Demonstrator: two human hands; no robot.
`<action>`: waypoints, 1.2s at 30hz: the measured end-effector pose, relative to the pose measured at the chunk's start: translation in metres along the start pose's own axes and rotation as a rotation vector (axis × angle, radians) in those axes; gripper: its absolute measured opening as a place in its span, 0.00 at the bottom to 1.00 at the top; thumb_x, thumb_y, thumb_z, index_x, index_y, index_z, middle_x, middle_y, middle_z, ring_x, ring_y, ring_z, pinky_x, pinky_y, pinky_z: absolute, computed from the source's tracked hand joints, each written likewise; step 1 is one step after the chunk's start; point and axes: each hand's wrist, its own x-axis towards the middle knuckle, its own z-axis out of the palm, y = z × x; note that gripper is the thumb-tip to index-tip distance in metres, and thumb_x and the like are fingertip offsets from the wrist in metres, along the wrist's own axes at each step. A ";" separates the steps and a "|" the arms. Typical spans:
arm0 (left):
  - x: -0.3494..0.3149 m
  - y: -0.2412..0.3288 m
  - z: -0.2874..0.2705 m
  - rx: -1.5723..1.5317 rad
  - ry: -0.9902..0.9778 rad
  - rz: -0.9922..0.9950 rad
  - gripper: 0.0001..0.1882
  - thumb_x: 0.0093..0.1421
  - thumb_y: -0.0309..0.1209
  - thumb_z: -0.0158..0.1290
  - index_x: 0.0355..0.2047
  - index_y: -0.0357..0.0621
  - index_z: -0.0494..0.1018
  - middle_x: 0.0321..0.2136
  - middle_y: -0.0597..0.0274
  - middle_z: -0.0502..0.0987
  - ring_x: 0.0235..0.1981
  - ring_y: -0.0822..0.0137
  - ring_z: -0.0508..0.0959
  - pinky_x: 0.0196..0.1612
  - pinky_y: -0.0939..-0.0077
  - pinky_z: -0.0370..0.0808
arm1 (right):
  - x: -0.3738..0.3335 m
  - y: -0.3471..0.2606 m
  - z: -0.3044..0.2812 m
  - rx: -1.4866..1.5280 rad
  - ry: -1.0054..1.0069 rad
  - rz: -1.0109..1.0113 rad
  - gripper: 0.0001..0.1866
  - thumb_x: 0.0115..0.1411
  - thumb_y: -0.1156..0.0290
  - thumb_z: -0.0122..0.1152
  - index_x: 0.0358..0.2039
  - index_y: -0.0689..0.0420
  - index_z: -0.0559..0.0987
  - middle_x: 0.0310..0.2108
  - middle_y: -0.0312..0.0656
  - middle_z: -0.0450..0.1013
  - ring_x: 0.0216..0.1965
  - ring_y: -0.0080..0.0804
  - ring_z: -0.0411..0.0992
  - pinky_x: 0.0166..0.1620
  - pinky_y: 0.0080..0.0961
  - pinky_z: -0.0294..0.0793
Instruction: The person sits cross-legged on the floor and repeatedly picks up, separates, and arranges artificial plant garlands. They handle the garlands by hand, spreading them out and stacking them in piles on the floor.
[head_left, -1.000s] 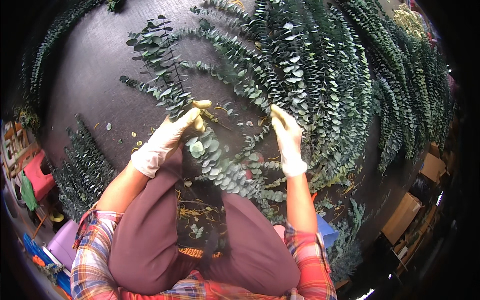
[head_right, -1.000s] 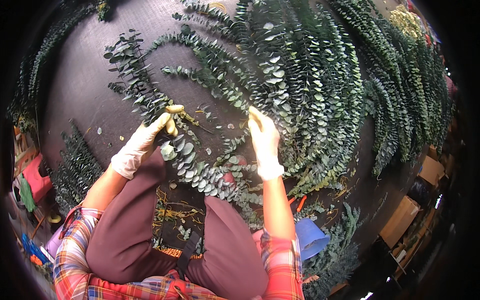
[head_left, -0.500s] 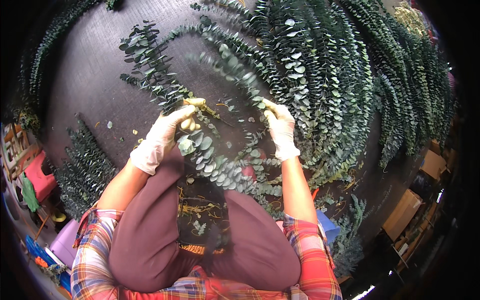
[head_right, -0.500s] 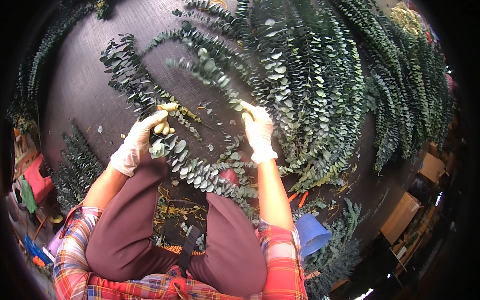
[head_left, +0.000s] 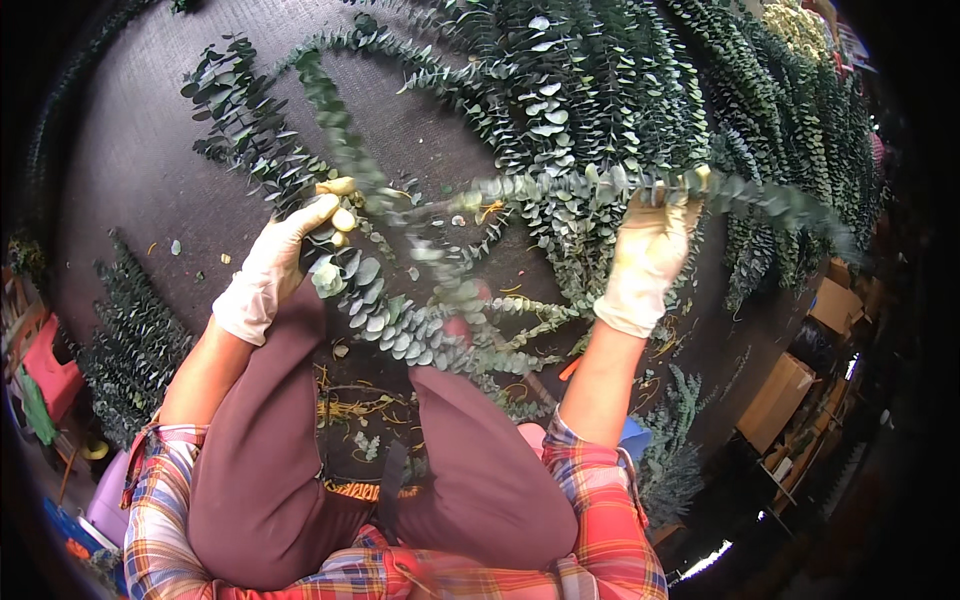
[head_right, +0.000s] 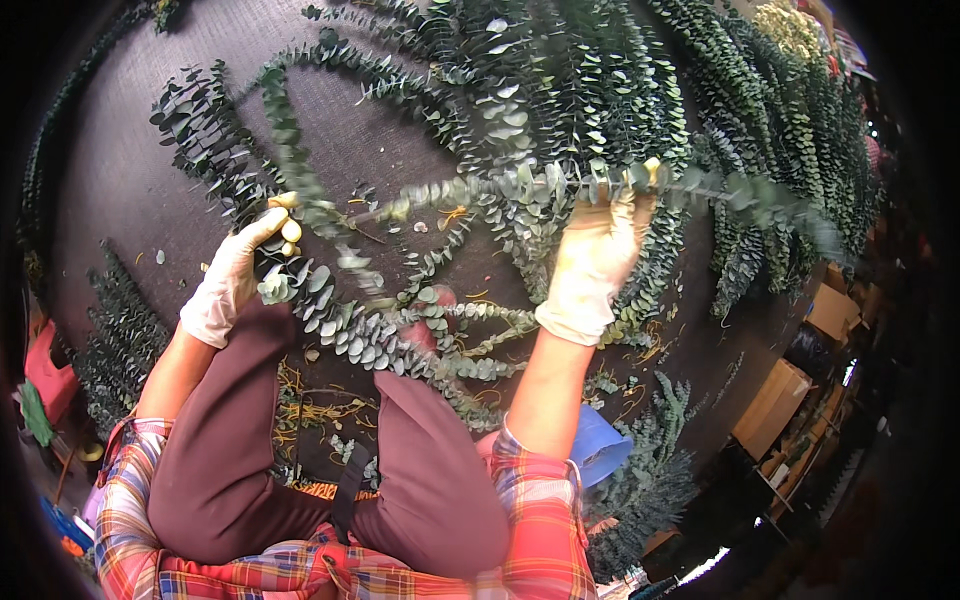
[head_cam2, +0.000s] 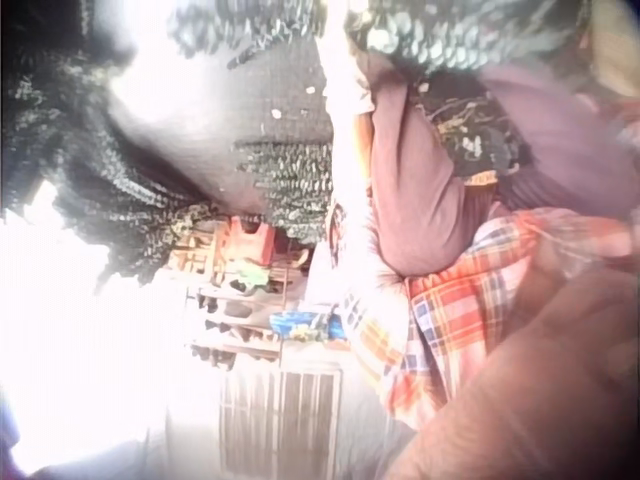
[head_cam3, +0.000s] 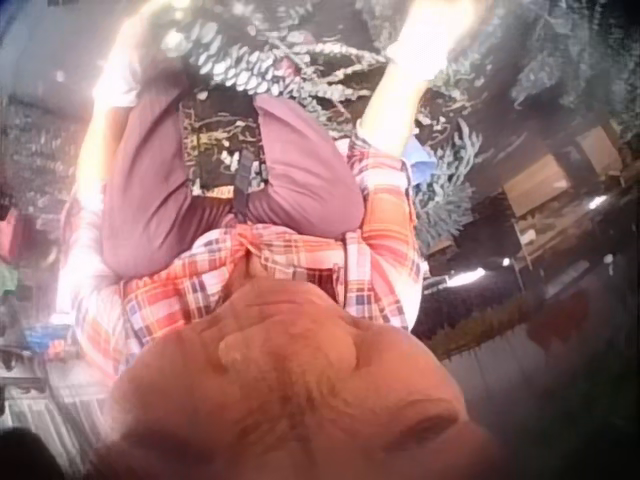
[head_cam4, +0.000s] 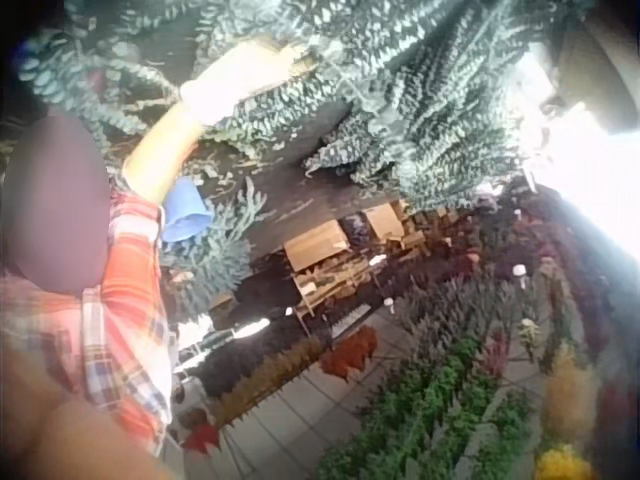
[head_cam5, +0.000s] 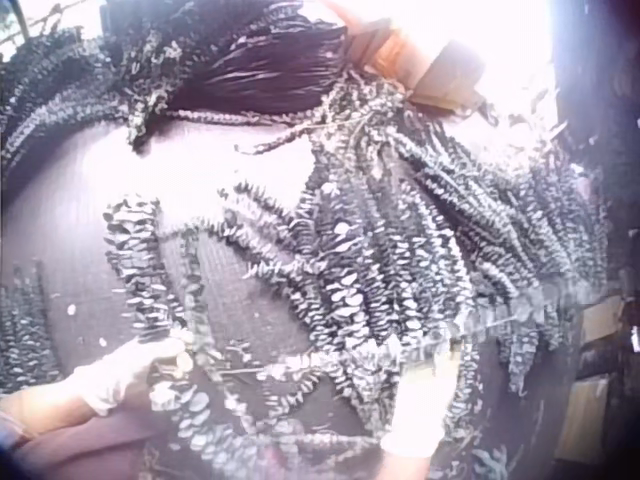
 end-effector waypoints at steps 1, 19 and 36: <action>0.000 -0.001 0.000 -0.017 0.050 -0.002 0.20 0.60 0.30 0.53 0.51 0.34 0.69 0.29 0.64 0.76 0.28 0.75 0.75 0.32 0.83 0.75 | -0.005 0.007 0.001 0.010 0.054 0.018 0.19 0.59 0.73 0.56 0.51 0.47 0.72 0.41 0.32 0.73 0.41 0.25 0.69 0.53 0.29 0.66; -0.020 0.006 -0.001 0.167 0.042 -0.091 0.17 0.61 0.34 0.51 0.48 0.39 0.73 0.25 0.70 0.75 0.23 0.77 0.73 0.29 0.86 0.70 | -0.124 0.112 0.022 -1.012 -0.799 0.907 0.34 0.53 0.52 0.62 0.55 0.61 0.69 0.46 0.48 0.75 0.45 0.35 0.74 0.48 0.27 0.71; -0.025 0.017 0.004 0.154 -0.148 -0.031 0.24 0.61 0.34 0.50 0.53 0.28 0.65 0.23 0.67 0.74 0.22 0.77 0.72 0.28 0.85 0.70 | -0.101 0.121 -0.033 -0.552 -0.039 1.089 0.28 0.63 0.46 0.47 0.35 0.61 0.80 0.29 0.38 0.78 0.22 0.19 0.74 0.24 0.16 0.72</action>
